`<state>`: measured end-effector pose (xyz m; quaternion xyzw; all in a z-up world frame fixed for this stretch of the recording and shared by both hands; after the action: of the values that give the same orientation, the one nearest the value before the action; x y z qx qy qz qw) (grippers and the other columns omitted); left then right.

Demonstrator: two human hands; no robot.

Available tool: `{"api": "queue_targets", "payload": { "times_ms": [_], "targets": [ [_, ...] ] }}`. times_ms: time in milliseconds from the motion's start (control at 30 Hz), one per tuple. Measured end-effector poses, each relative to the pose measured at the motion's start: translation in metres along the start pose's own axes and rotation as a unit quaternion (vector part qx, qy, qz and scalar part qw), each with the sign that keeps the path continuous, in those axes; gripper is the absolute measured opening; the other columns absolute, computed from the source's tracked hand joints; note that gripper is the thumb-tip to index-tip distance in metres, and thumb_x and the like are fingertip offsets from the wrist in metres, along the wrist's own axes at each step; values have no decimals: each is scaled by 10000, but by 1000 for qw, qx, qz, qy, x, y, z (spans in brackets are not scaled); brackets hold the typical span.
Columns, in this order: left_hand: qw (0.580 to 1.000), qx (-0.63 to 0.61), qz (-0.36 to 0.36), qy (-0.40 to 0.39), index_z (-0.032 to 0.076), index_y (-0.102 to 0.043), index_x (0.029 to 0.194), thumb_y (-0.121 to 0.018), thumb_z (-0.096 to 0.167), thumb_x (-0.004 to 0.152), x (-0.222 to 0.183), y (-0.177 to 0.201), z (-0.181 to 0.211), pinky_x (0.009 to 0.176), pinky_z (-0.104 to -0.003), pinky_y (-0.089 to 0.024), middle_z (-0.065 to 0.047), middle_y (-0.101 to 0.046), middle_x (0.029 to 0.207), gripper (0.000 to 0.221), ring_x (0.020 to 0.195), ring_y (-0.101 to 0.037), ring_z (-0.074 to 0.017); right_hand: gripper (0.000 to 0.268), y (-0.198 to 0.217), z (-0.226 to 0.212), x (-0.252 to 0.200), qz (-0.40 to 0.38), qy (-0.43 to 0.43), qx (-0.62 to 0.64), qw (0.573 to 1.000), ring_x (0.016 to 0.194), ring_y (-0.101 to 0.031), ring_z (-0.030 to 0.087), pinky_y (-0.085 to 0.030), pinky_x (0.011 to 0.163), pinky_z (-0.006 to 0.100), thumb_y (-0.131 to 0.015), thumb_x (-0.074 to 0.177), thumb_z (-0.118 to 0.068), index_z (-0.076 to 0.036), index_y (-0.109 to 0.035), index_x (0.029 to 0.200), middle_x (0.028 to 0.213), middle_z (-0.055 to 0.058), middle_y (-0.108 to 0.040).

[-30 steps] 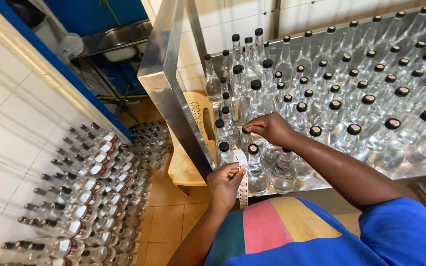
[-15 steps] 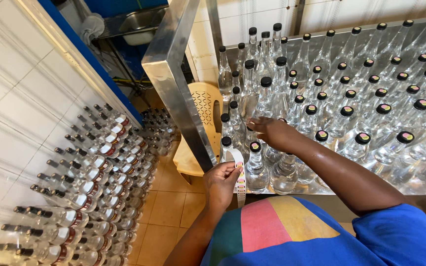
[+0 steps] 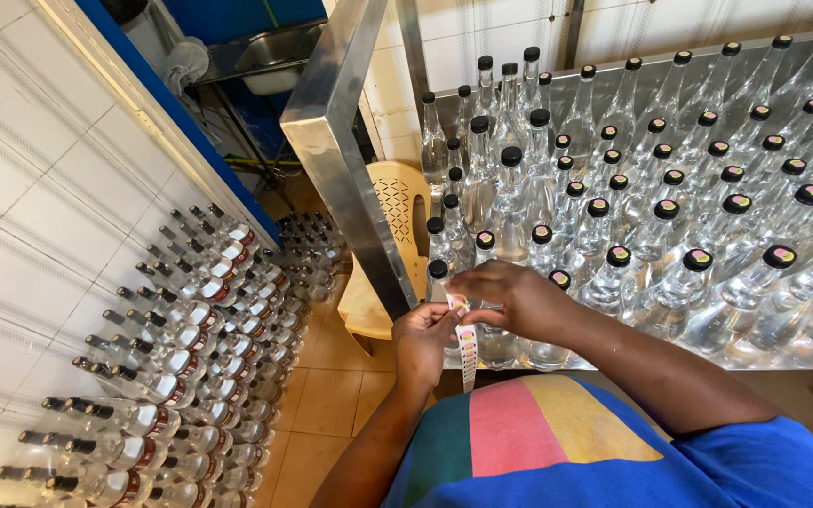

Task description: The person applies small circular stickers to the necks of numerous clear glass bottles arranged on a metal rack. They peel stickers from a sheet and place them on the bottles one by one, working across the rows.

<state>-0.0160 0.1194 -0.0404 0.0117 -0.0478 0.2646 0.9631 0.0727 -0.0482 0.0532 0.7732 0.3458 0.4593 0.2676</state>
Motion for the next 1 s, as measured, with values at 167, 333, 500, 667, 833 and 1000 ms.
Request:
{"api": "queue_targets", "payload": {
  "times_ms": [167, 333, 500, 667, 833, 1000],
  "targets": [
    [998, -35, -47, 6, -27, -871, 1069, -954, 91, 877, -5, -2, 9, 717, -228, -602, -86, -816, 809, 241, 746, -666, -70, 277, -16, 20, -11, 1, 7, 36, 999, 1033, -801, 377, -647, 894, 496, -852, 962, -280, -144, -855, 1203, 1122, 103, -855],
    [995, 59, -69, -47, 63, -911, 1039, -945, 81, 889, -5, 6, 17, 695, -266, -613, -94, -844, 814, 155, 778, -671, -63, 140, -9, 21, -5, -5, -102, 239, 966, 885, -847, 266, -653, 816, 426, -839, 984, -184, -150, -924, 1089, 1004, 96, -905],
    [992, 114, -56, -20, 93, -908, 1065, -938, 116, 894, 0, 16, 7, 719, -263, -625, -72, -866, 850, 175, 756, -724, -76, 87, -1, 11, 22, 73, -265, 196, 941, 698, -783, 217, -594, 725, 373, -854, 986, -203, -153, -921, 1009, 824, 97, -863],
    [993, 105, -60, 13, 72, -903, 1041, -930, 122, 901, 5, 24, -7, 709, -238, -617, -60, -854, 832, 152, 752, -713, -65, 177, -66, 88, 41, 65, -189, 22, 980, 979, -831, 340, -629, 840, 435, -864, 972, -308, -255, -900, 1137, 1044, 53, -883],
    [991, 112, -70, 33, 118, -912, 991, -948, 166, 884, 3, 31, -7, 685, -202, -614, -15, -852, 798, 122, 731, -720, -20, 379, -81, 84, 44, -20, -151, -69, 986, 1155, -789, 417, -636, 967, 553, -844, 943, -208, -143, -815, 1316, 1256, 151, -841],
    [992, 109, -53, 28, 95, -910, 946, -930, 160, 886, -6, 31, 19, 687, -242, -595, -34, -811, 721, 91, 694, -660, -47, 375, -96, 92, 32, -20, -74, -179, 981, 1194, -785, 349, -650, 965, 471, -770, 993, -135, -213, -780, 1360, 1280, 91, -835]
  ]
}}
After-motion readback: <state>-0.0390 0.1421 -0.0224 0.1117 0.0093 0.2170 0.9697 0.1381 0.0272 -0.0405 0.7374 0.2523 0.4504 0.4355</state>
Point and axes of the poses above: each hand's wrist, its own x-axis towards the middle knuckle, its own y-axis out of the back of the hand, z = x × y, the point moved 3 cm from there along x, towards the middle knuckle
